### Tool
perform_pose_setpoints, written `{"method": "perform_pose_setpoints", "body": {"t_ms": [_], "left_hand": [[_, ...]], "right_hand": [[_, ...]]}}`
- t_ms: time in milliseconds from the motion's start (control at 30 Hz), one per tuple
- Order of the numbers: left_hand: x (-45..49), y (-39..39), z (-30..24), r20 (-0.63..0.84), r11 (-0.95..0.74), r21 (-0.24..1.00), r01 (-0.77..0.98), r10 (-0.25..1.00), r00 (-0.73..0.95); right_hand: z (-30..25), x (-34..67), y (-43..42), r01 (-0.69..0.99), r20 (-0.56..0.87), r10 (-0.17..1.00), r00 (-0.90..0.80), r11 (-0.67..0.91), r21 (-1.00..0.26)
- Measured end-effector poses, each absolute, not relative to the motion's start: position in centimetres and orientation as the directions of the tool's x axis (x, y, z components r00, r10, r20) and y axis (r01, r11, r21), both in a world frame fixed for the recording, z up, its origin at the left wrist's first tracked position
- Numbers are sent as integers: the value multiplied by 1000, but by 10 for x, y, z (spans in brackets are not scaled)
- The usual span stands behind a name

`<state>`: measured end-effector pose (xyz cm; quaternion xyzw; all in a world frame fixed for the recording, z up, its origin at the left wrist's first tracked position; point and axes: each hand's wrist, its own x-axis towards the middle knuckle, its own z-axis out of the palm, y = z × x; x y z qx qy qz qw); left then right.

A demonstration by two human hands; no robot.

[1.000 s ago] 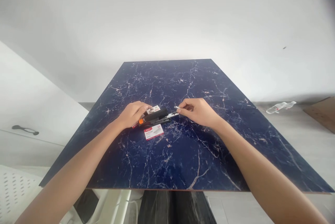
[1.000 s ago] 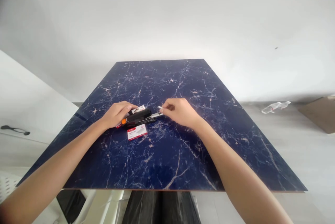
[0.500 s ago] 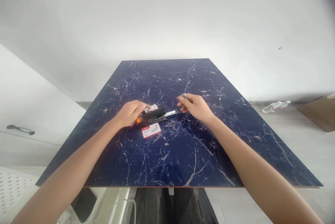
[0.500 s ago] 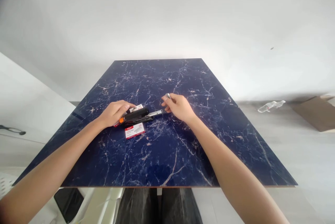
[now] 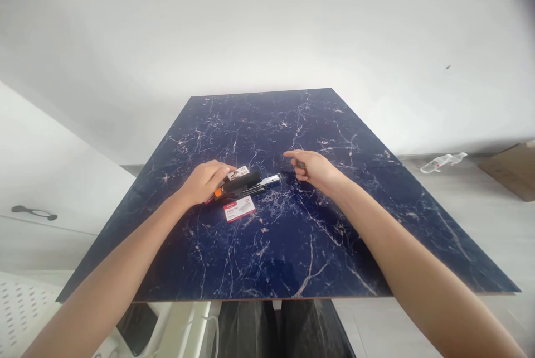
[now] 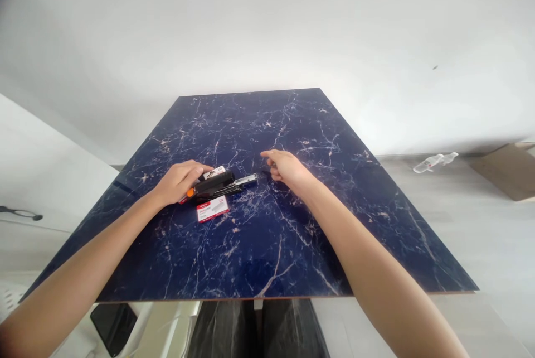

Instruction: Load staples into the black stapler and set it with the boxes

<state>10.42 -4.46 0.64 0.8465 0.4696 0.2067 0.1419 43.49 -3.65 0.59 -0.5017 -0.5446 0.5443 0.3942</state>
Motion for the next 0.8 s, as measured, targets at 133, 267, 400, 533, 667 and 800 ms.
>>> {"method": "perform_pose_setpoints", "body": {"t_ms": [133,267,400,533,667,800], "left_hand": [[104,-45,7,204,-518,430,739,854,480],[105,-46,9,225,-538,405,740,843,489],[108,-53,17,388,-543,361,758,827,407],[113,-59,21,459,-570,314,759,791,404],[114,-59,16,409,-562,328,759,809,422],[114,-60,18,373,-620,402,673,783,498]], "right_hand": [[4,436,-37,376,13,994,-112,55,-925],[6,432,-44,569,214,959,-186,283,-772],[5,423,-51,594,291,875,-387,478,-647],[0,415,-53,516,259,788,-559,575,-635],[-3,414,-51,491,246,756,-606,600,-632],[-4,415,-49,514,212,753,-622,598,-614]]}}
